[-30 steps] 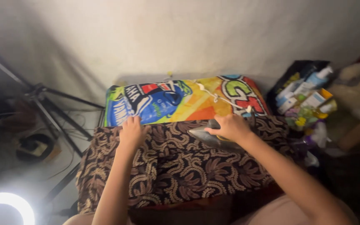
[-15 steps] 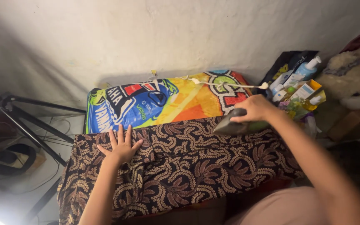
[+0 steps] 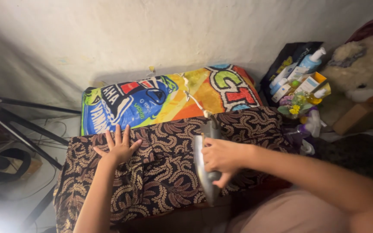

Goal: Ironing a patterned shirt on a padded surface using a dry iron and spray bottle.

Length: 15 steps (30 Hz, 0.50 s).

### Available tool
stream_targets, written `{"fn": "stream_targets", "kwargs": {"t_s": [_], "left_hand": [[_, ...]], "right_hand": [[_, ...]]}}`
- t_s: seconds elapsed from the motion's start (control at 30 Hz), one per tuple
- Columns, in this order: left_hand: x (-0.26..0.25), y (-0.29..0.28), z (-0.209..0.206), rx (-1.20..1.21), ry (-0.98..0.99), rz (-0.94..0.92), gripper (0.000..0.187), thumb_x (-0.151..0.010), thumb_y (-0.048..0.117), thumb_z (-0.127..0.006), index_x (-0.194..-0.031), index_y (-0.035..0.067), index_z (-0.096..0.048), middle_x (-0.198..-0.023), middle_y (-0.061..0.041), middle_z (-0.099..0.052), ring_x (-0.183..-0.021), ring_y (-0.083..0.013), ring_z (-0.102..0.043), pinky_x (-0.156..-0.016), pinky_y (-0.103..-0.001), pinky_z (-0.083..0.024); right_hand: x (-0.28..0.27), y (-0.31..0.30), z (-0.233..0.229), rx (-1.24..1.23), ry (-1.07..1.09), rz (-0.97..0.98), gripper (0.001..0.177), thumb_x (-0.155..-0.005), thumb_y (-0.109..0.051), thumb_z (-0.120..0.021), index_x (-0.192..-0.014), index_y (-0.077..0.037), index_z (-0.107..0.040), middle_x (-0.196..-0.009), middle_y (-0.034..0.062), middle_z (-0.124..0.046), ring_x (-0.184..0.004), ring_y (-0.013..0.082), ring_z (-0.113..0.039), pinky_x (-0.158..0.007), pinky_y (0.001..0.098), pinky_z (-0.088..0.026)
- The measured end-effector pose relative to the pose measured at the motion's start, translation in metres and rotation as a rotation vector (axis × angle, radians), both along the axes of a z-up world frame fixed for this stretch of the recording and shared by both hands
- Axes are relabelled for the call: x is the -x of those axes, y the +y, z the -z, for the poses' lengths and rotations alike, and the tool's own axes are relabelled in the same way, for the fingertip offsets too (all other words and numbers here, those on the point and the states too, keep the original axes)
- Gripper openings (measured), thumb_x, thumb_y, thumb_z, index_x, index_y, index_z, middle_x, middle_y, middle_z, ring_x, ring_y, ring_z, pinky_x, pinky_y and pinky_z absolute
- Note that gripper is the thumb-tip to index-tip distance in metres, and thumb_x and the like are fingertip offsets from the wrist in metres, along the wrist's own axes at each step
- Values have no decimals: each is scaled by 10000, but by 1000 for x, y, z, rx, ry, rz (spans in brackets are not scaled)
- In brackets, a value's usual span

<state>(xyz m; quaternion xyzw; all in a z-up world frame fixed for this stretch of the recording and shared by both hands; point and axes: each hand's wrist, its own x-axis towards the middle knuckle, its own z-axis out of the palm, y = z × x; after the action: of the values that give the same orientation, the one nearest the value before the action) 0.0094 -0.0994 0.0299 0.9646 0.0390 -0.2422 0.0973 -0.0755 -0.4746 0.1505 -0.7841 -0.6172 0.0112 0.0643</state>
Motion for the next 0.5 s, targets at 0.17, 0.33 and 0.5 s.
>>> {"fn": "stream_targets", "kwargs": {"t_s": [0.17, 0.33, 0.5], "left_hand": [[1, -2, -2, -8, 3, -23, 906, -877, 799, -362, -1607, 451, 49, -1701, 63, 228, -1544, -301, 265, -1064, -846, 57], [-1, -2, 4, -21, -1, -21, 911, -870, 815, -352, -1599, 455, 57, -1697, 78, 234, -1549, -284, 268, -1065, -842, 63], [-1, -1, 4, -43, -22, -11, 907, -877, 812, -347, -1607, 448, 49, -1701, 68, 216, -1549, -299, 256, -1056, -851, 55]], "right_hand": [[-5, -75, -15, 224, 86, -67, 389, -691, -508, -750, -631, -131, -673, -782, 38, -654, -909, 234, -586, -858, 418, -408], [-19, -136, -26, 400, 59, -18, 401, -652, -479, -769, -627, -84, -705, -771, 62, -663, -980, 260, -591, -986, 478, -386], [-35, -157, -33, 560, 62, 29, 429, -598, -460, -779, -646, -36, -736, -844, 108, -673, -1036, 294, -582, -1109, 484, -333]]}}
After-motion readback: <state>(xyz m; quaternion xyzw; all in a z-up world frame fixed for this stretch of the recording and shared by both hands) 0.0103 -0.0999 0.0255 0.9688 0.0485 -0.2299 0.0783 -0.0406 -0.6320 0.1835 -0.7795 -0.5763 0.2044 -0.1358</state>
